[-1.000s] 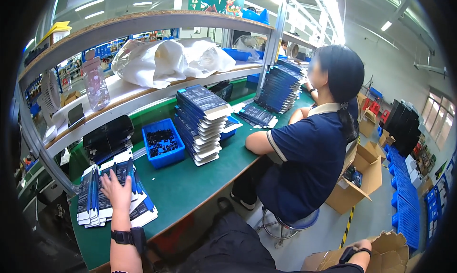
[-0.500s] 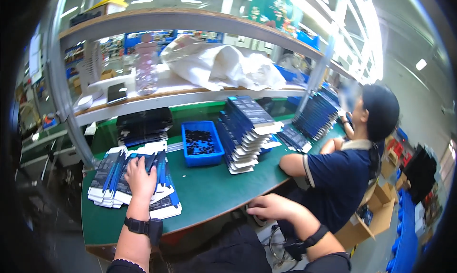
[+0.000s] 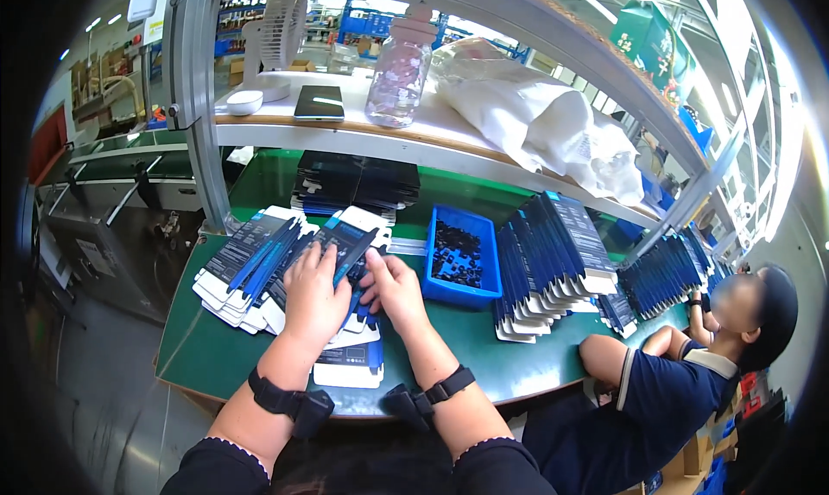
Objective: Folding and assembling cardboard product packaging on a manufacturing assembly line.
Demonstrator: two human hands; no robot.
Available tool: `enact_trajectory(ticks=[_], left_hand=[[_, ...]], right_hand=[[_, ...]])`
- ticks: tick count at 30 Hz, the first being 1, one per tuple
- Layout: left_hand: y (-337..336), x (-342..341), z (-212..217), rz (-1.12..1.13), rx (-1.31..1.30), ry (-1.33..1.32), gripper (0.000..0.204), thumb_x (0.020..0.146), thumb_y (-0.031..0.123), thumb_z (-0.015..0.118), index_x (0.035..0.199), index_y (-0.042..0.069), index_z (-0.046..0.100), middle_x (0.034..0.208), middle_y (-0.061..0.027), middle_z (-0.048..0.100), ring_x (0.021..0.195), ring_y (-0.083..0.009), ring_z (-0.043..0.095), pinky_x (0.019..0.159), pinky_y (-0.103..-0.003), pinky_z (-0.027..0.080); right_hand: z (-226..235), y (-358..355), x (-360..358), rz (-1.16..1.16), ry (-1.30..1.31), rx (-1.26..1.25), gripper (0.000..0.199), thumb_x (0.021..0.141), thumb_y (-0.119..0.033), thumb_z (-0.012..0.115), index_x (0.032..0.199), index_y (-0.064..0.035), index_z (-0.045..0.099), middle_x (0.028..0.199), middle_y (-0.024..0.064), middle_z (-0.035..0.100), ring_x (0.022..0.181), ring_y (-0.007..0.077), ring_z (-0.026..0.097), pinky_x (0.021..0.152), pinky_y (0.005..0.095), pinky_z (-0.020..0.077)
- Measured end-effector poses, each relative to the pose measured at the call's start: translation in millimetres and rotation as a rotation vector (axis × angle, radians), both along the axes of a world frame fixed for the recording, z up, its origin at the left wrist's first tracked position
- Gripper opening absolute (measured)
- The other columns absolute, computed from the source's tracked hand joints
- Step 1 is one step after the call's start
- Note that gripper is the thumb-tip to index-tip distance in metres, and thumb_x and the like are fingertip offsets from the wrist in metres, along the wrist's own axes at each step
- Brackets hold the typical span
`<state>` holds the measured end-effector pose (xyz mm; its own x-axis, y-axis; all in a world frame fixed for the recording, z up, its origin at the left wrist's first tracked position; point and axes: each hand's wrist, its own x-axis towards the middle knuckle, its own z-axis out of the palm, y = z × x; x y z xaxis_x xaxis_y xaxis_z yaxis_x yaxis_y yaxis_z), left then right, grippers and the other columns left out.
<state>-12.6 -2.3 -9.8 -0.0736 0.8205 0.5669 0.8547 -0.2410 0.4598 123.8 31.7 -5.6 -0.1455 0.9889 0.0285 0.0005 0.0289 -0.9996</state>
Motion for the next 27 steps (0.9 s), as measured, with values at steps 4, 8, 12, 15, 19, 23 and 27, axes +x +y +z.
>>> enact_trajectory(ticks=[4,8,12,15,19,23,27], left_hand=[[-8,7,11,-0.248,0.189,-0.1,0.043,0.077,0.016,0.062,0.115,-0.004,0.054,0.118,-0.0231,0.053,0.109,-0.0359,0.051,0.095,-0.044,0.036],[-12,6,30,-0.223,0.355,-0.184,0.047,0.076,0.025,0.068,0.111,-0.003,0.055,0.108,-0.018,0.057,0.1,-0.0333,0.054,0.091,-0.042,0.037],[-1,0,24,-0.086,0.188,-0.543,0.052,0.082,0.027,0.065,0.118,-0.006,0.047,0.114,-0.0163,0.052,0.095,-0.0275,0.056,0.087,-0.036,0.042],[3,0,19,-0.546,-0.377,-1.311,0.032,0.088,0.02,0.058,0.112,-0.001,0.054,0.098,-0.0068,0.062,0.085,-0.0133,0.059,0.076,-0.025,0.046],[4,8,7,-0.536,-0.438,-1.442,0.026,0.088,0.014,0.056,0.109,-0.002,0.056,0.1,-0.0074,0.062,0.087,-0.0134,0.059,0.077,-0.027,0.046],[7,9,8,-0.504,-0.485,-1.35,0.023,0.086,0.01,0.055,0.106,-0.002,0.058,0.097,-0.008,0.063,0.084,-0.0138,0.06,0.075,-0.027,0.047],[9,0,6,-0.571,-0.592,-1.515,0.023,0.084,0.011,0.056,0.102,-0.003,0.059,0.091,-0.0105,0.064,0.076,-0.0168,0.064,0.067,-0.028,0.052]], right_hand=[[-3,1,5,0.083,0.252,0.124,0.025,0.09,-0.022,0.052,0.094,0.0022,0.055,0.077,0.0091,0.061,0.058,0.0138,0.059,0.047,0.0226,0.046],[9,5,27,-0.038,0.347,0.186,0.01,0.082,-0.006,0.05,0.084,-0.0006,0.058,0.065,0.0035,0.058,0.05,0.0098,0.052,0.046,0.0212,0.0416],[19,2,41,-0.009,0.411,0.11,0.012,0.081,-0.008,0.051,0.083,-0.0009,0.06,0.066,0.0009,0.057,0.054,0.007,0.049,0.05,0.0202,0.0395],[15,0,42,0.075,0.263,0.117,0.011,0.082,-0.01,0.055,0.082,-0.0018,0.063,0.067,-0.0038,0.055,0.06,0.0037,0.046,0.054,0.0184,0.0344],[10,15,51,-0.488,-0.287,0.582,0.019,0.089,-0.017,0.055,0.085,0.0006,0.062,0.069,-0.0005,0.058,0.066,0.0046,0.05,0.06,0.02,0.0397],[5,42,107,-0.675,-0.631,0.713,0.017,0.086,-0.012,0.052,0.091,0.0008,0.062,0.087,0.016,0.062,0.082,0.0268,0.059,0.074,0.0351,0.0457],[1,53,132,-0.23,-1.21,0.205,0.032,0.079,-0.021,0.059,0.105,-0.0025,0.061,0.101,0.0221,0.06,0.1,0.0363,0.056,0.088,0.0422,0.043]])
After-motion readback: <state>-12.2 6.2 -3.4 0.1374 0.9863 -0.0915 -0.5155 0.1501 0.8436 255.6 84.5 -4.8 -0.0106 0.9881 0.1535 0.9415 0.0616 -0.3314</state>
